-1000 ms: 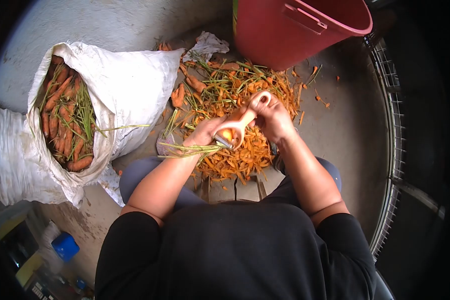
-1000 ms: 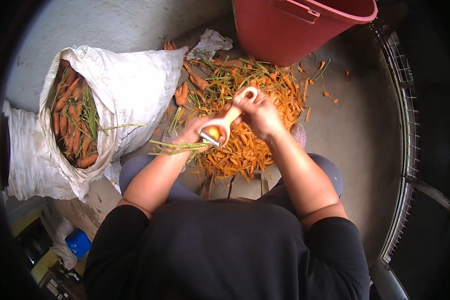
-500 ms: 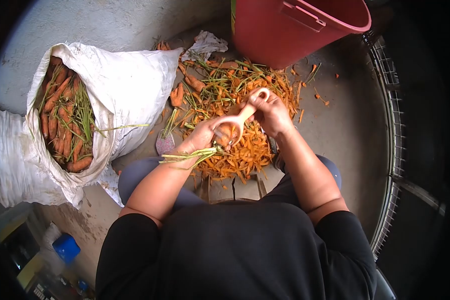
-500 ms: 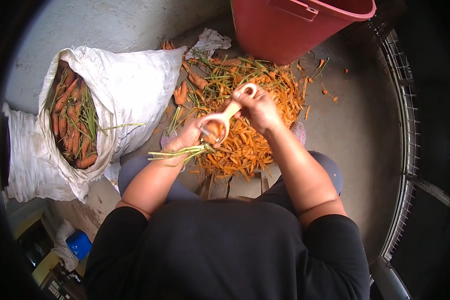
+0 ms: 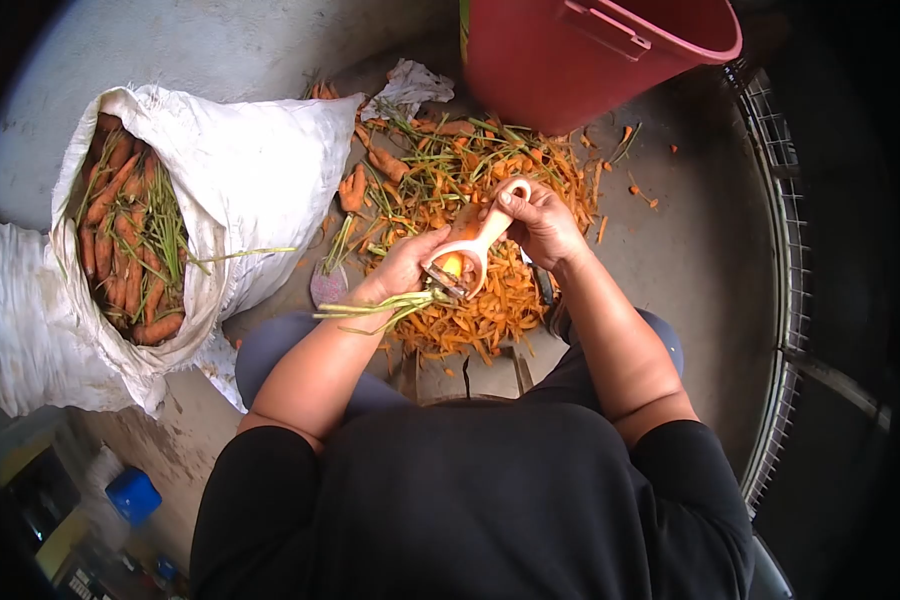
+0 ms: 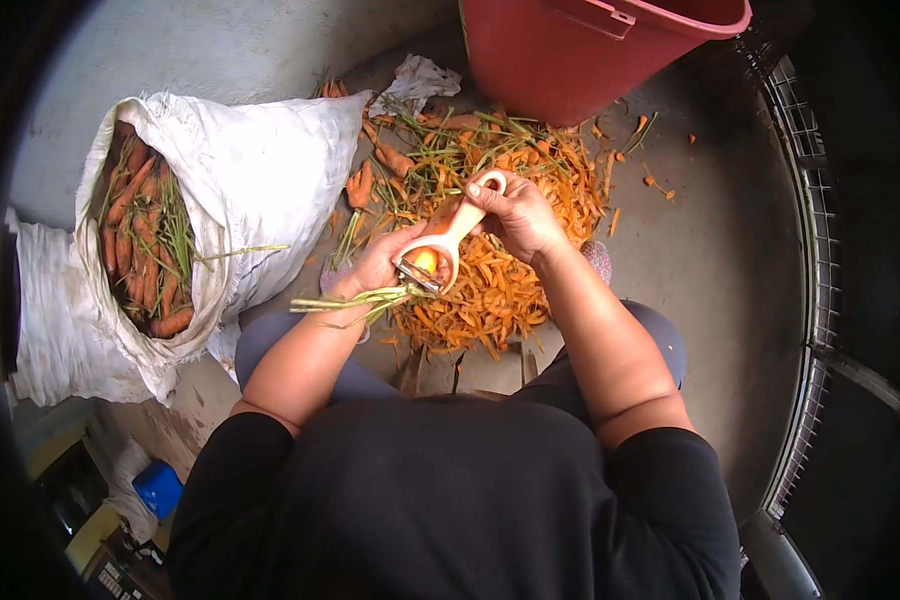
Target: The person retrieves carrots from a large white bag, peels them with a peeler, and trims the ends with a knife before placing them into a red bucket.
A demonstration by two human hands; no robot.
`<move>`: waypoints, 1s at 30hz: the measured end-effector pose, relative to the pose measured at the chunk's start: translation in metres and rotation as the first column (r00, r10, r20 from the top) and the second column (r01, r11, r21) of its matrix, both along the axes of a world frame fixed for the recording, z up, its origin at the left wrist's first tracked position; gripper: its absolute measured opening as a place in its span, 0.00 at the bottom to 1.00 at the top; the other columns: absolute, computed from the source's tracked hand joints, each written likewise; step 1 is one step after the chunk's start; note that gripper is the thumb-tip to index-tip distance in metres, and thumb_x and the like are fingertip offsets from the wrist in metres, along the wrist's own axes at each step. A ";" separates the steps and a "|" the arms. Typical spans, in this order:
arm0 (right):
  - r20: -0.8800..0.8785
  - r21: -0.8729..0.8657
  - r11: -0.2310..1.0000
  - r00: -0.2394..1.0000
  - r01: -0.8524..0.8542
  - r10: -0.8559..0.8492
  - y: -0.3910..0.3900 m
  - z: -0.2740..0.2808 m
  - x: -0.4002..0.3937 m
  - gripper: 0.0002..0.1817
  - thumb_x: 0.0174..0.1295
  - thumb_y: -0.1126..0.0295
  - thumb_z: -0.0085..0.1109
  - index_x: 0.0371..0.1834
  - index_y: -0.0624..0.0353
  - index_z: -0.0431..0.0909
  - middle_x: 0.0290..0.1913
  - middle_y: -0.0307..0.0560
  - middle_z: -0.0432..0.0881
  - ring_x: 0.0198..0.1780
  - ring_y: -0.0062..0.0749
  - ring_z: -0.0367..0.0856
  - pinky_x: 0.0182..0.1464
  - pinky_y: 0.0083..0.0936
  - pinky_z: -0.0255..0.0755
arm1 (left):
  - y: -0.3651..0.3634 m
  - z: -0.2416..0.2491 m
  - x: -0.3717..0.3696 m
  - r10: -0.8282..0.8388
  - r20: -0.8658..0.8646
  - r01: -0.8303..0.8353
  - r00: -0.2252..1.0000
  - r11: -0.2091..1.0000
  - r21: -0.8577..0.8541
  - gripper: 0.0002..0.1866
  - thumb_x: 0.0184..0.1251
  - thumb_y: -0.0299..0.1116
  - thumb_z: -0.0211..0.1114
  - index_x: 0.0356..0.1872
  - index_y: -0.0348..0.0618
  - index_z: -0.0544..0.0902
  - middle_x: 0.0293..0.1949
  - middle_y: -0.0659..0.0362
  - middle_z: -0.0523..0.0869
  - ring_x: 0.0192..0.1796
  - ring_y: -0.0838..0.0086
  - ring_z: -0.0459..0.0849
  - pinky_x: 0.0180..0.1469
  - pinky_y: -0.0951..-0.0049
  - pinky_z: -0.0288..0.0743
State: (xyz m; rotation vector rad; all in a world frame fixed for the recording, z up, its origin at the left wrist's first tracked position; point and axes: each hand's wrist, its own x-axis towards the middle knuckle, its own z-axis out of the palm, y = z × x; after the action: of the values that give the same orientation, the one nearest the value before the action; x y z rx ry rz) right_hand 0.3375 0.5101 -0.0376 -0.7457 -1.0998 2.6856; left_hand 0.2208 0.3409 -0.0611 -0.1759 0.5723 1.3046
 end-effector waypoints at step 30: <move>0.230 0.248 0.901 0.881 0.357 -0.412 0.046 0.001 0.006 0.11 0.64 0.62 0.47 0.35 0.57 0.72 0.25 0.36 0.74 0.18 0.18 0.67 0.22 0.15 0.67 | -0.008 0.012 -0.003 0.055 -0.044 -0.056 0.998 0.998 -0.016 0.19 0.66 0.39 0.49 0.52 0.38 0.66 0.40 0.49 0.75 0.38 0.63 0.77 0.31 0.64 0.77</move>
State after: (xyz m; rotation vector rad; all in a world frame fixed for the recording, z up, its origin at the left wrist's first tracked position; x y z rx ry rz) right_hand 0.3430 0.5564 -0.0362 -1.1893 -1.1134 2.1465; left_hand 0.2177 0.3328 -0.0491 -0.1785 0.6197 1.3603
